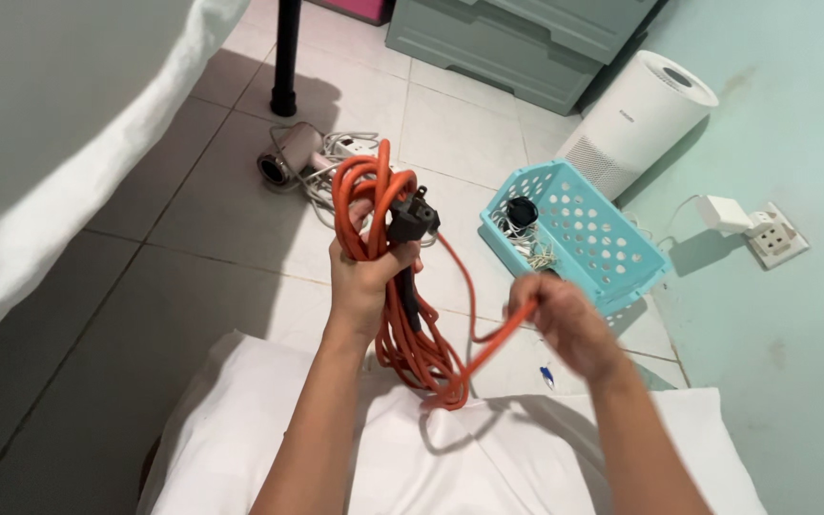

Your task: The person coils an orange extension cord by hand and places it into a blue plastic basket. Then the person picks up a pink hair dryer and its tangled cord, begins to untangle and coil the cord, and places the hair dryer into the basket.

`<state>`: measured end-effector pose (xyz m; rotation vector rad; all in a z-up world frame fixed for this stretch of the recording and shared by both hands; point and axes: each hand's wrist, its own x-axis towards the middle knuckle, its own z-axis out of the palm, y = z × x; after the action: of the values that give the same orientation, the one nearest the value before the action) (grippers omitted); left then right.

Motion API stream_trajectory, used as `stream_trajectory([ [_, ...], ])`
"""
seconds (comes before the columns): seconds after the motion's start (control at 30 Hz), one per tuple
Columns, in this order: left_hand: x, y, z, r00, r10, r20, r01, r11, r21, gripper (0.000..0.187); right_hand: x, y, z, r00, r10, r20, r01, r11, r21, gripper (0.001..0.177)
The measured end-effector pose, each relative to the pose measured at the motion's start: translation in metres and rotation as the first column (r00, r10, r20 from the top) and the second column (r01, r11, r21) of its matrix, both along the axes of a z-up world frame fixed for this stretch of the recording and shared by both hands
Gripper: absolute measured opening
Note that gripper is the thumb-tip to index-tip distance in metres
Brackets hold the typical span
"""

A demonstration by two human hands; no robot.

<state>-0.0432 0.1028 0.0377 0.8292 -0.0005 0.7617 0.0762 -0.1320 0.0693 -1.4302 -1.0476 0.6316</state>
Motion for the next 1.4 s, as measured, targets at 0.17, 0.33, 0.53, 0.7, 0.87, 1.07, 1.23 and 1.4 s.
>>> stream_trajectory([
  [0.17, 0.002, -0.004, 0.006, 0.997, -0.037, -0.069, 0.039, 0.999, 0.033, 0.060, 0.000, 0.035, 0.082, 0.927, -0.087, 0.365, 0.139, 0.983, -0.119, 0.026],
  [0.33, 0.000, -0.005, 0.014, 0.997, -0.027, -0.068, 0.032, 0.996, 0.079, 0.056, -0.034, 0.084, 0.119, 0.844, -0.080, 0.531, 0.200, 0.965, -0.172, 0.041],
  [0.53, 0.003, -0.005, 0.015, 0.994, -0.067, -0.081, 0.073, 0.995, 0.075, 0.055, -0.037, 0.099, 0.118, 0.751, -0.032, 0.660, 0.168, 0.975, -0.145, 0.038],
  [0.7, 0.005, -0.006, 0.015, 0.994, -0.094, -0.061, 0.098, 0.992, 0.075, 0.059, -0.023, 0.088, 0.117, 0.908, -0.035, 0.418, 0.076, 0.994, -0.083, 0.032],
  [0.87, -0.001, -0.007, 0.015, 0.993, -0.109, -0.037, 0.113, 0.988, 0.110, 0.065, -0.002, 0.090, 0.107, 0.900, -0.096, 0.425, 0.087, 0.995, 0.040, 0.020],
  [1.07, 0.003, -0.008, 0.011, 0.993, -0.117, -0.006, 0.117, 0.984, 0.138, 0.063, 0.009, 0.099, 0.056, 0.947, -0.274, 0.166, 0.256, 0.959, 0.119, 0.031],
  [1.23, 0.004, -0.010, 0.008, 0.997, -0.075, 0.012, 0.073, 0.992, 0.103, 0.056, -0.009, 0.090, 0.007, 0.942, -0.336, 0.023, 0.333, 0.940, 0.075, 0.064],
  [1.4, 0.000, -0.003, 0.011, 0.970, 0.244, 0.016, -0.243, 0.954, 0.175, 0.054, -0.056, 0.070, -0.038, 0.950, -0.146, 0.276, 0.169, 0.984, -0.064, 0.125],
])
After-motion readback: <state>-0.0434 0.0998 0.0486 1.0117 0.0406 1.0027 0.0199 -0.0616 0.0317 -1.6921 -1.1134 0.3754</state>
